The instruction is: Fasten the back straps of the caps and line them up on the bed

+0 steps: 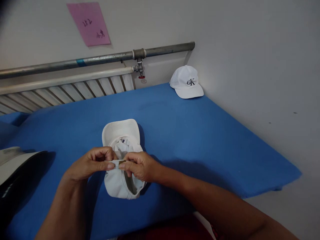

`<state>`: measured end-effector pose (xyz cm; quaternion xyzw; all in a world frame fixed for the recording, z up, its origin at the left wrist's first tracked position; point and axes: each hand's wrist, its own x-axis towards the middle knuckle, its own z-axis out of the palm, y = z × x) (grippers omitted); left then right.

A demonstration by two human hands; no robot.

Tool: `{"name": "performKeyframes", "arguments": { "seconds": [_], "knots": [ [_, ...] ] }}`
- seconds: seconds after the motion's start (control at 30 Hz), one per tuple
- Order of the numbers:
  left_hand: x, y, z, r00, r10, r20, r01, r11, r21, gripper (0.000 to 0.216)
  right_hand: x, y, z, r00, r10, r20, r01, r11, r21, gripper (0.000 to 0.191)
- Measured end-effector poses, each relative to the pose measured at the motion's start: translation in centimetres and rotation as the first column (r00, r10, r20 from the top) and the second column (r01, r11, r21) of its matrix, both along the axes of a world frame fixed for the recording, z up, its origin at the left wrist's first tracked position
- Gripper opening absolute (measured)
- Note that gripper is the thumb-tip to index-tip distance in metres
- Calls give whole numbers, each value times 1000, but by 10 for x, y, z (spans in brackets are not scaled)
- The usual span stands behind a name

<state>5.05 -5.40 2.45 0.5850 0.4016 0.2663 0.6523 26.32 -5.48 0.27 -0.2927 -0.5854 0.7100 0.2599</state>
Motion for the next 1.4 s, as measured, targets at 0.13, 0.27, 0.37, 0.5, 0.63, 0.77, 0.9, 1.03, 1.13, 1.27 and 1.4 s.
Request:
{"name": "performKeyframes", "arguments": {
  "seconds": [0.13,0.27,0.37,0.5,0.63,0.77,0.9,1.03,1.13,1.27,1.4],
  "knots": [
    [1,0,0,1000,-5,0,5,1000,-4,29,-3,-3,-2,999,-48,-6,48,999,16,28],
    [2,1,0,1000,5,-13,-5,1000,-6,29,-6,-3,-6,997,-75,-15,75,997,13,29],
    [1,1,2,999,22,-36,-22,1000,2,29,-6,2,-9,997,-77,29,78,995,-68,28],
    [-1,1,6,999,24,-38,-23,1000,20,20,-1,10,-10,992,-69,106,78,994,-82,17],
    [1,1,6,999,34,13,-33,999,-24,18,2,13,4,975,-170,142,104,918,382,22],
    [5,2,4,997,69,34,-67,997,-41,20,-5,15,22,945,-228,234,-4,709,705,7],
    [1,2,6,999,52,-1,-52,999,-18,19,-9,21,23,945,-151,289,-94,722,685,11],
    [-2,3,8,992,-43,-117,47,998,33,30,-3,21,11,975,-153,159,16,768,640,7],
    [-2,5,7,931,-77,-357,140,978,156,24,2,19,8,976,-199,87,119,825,552,7],
    [1,7,4,862,-113,-493,226,958,176,13,6,16,12,991,-126,43,83,837,541,7],
    [3,7,0,874,-173,-453,257,957,132,14,9,15,19,997,-27,78,-17,855,519,8]
  ]
}}
